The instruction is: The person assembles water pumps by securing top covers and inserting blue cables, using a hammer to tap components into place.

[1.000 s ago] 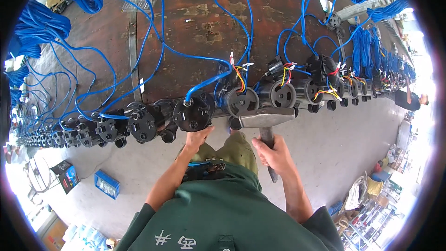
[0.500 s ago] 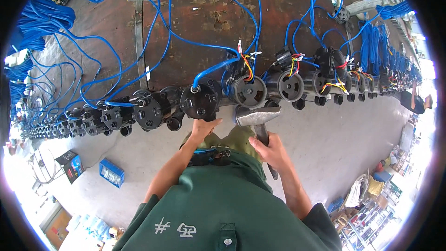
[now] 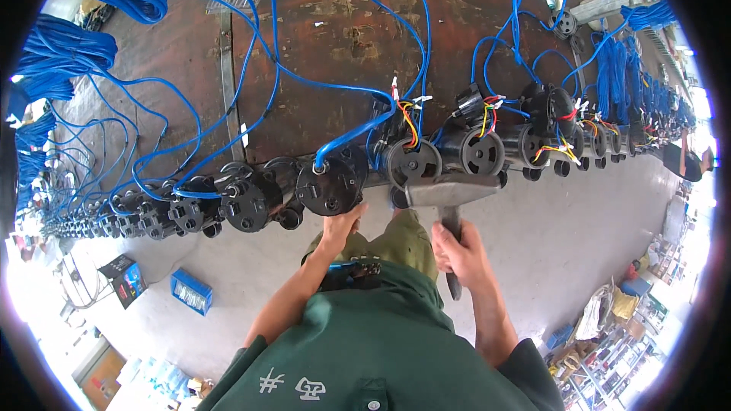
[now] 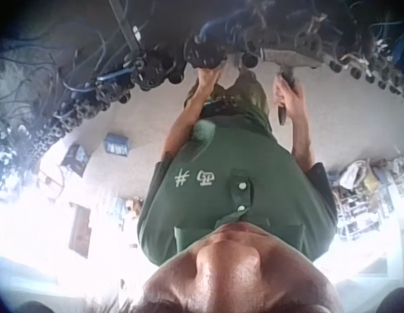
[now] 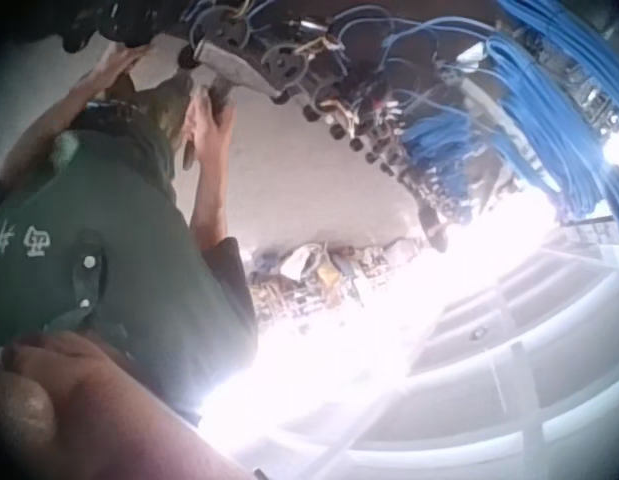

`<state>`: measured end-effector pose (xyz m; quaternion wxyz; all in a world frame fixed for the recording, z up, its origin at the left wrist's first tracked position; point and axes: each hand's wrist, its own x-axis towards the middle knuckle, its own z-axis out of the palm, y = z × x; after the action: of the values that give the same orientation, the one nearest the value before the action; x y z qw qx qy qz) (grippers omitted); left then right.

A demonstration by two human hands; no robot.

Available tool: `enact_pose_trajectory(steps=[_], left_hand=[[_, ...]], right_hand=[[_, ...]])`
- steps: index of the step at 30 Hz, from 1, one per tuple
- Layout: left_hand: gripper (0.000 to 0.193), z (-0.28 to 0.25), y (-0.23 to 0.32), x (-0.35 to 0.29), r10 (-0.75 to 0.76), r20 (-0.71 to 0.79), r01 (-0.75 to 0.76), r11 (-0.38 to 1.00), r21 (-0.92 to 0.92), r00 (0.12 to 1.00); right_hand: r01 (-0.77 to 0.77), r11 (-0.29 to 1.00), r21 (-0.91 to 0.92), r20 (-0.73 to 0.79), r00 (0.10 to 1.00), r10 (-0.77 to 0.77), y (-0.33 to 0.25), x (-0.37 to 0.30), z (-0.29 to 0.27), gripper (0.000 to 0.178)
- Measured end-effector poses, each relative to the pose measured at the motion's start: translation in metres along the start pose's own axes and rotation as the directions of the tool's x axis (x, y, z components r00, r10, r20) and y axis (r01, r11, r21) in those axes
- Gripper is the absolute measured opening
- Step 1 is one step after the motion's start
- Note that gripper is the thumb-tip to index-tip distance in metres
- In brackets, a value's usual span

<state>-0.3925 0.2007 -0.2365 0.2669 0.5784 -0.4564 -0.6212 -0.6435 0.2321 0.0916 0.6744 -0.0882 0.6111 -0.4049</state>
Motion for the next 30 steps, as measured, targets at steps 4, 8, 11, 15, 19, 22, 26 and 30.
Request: enact_pose_trajectory(steps=[4, 8, 11, 15, 19, 22, 26, 30], left_hand=[[0.025, 0.014, 0.035, 0.014, 0.374, -0.129, -0.367, 0.927, 0.077, 0.918], [0.022, 0.012, 0.091, 0.001, 0.095, -0.066, -0.102, 0.988, -0.113, 0.993], [0.031, -0.028, 0.092, -0.004, -0.316, 0.287, 0.333, 0.943, -0.009, 0.904], [0.038, -0.063, 0.092, -0.017, -0.294, 0.366, 0.379, 0.907, -0.186, 0.883], [0.038, -0.064, 0.110, -0.018, -0.433, 0.346, 0.455, 0.890, 0.020, 0.832], [0.037, -0.050, 0.138, -0.028, -0.505, 0.278, 0.525, 0.851, 0.002, 0.817], [0.034, -0.024, 0.071, -0.045, -0.161, -0.121, 0.122, 0.953, -0.276, 0.980], [0.028, 0.012, 0.267, -0.096, 0.120, 0.160, -0.139, 0.984, 0.112, 0.980]], right_hand=[[0.101, 0.994, -0.037, -0.003, 0.995, -0.101, -0.015, 0.002, 0.005, 0.031], [0.089, 0.972, -0.218, -0.061, 0.993, -0.104, 0.000, -0.007, 0.001, 0.029], [0.049, 0.985, -0.163, -0.091, 0.994, -0.064, 0.017, -0.018, -0.010, 0.027], [0.041, 0.986, -0.163, -0.222, 0.972, -0.077, 0.025, -0.027, -0.010, 0.028], [0.058, 0.980, -0.190, -0.316, 0.942, -0.117, 0.023, -0.039, -0.012, 0.029], [0.098, 0.878, -0.468, -0.427, 0.845, -0.322, 0.023, -0.049, -0.028, 0.027], [0.043, 0.562, -0.826, -0.401, 0.655, -0.640, -0.015, -0.067, -0.050, 0.028], [-0.040, 0.191, -0.981, -0.184, 0.510, -0.840, -0.047, -0.062, -0.122, 0.033]])
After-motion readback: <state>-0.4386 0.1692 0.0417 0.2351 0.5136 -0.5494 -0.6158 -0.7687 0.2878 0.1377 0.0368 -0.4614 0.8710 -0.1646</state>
